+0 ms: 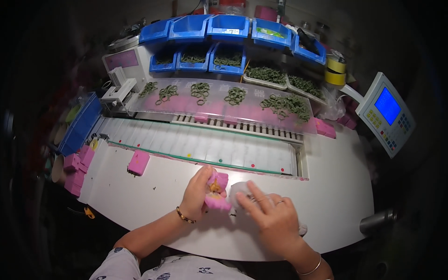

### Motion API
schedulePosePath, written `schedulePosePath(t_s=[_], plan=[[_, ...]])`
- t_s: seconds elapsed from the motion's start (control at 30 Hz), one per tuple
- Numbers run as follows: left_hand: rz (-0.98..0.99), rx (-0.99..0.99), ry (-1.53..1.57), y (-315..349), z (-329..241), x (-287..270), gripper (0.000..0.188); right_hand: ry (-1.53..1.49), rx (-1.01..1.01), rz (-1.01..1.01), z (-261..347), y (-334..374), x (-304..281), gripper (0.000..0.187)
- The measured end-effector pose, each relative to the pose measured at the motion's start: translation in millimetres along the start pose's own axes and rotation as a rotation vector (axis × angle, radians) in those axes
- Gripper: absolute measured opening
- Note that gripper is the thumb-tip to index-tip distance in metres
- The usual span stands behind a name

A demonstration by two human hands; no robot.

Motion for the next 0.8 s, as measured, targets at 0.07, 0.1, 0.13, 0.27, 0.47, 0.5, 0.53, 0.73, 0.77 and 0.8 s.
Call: schedulePosePath(t_s=[0.07,0.1,0.13,0.27,0.47,0.5,0.53,0.73,0.77,0.8], plan=[[0.003,-0.205,0.088,1,-17,3,0.048,0.018,0.069,-0.01,-23,11,3,0.048],[-0.01,-0.162,0.098,-3,-18,-4,0.059,0.093,0.11,0.027,-35,18,11,0.048],[0.002,-0.161,0.103,-5,-22,-1,0.059,0.183,0.17,0.068,-48,27,16,0.049],[0.135,-0.292,0.31,1,-23,11,0.056,0.185,0.212,0.078,-59,28,20,0.052],[0.137,0.074,0.039,9,-19,20,0.036,-0.783,0.317,-0.045,-37,-19,27,0.052],[0.139,0.151,-0.05,12,-23,22,0.034,-0.925,0.314,-0.108,-36,-23,31,0.046],[0.146,0.149,-0.051,14,-21,24,0.034,-0.922,0.319,-0.114,-35,-25,36,0.046],[0.215,0.173,-0.077,20,-20,11,0.031,-0.993,0.302,-0.241,-28,-33,39,0.025],[0.209,0.177,-0.078,20,-21,11,0.031,-0.995,0.296,-0.238,-26,-35,39,0.025],[0.122,0.296,-0.154,22,-28,9,0.033,-0.926,0.276,-0.272,-24,-35,34,0.024]])
Point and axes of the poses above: each hand's wrist, its own y-axis away from the middle knuckle, its own x-axis out of the palm, z = x × y, the point moved 6 cm from there along -y, towards the middle knuckle, and after that the axes turned 2 degrees about -y, right-handed, at the moved point
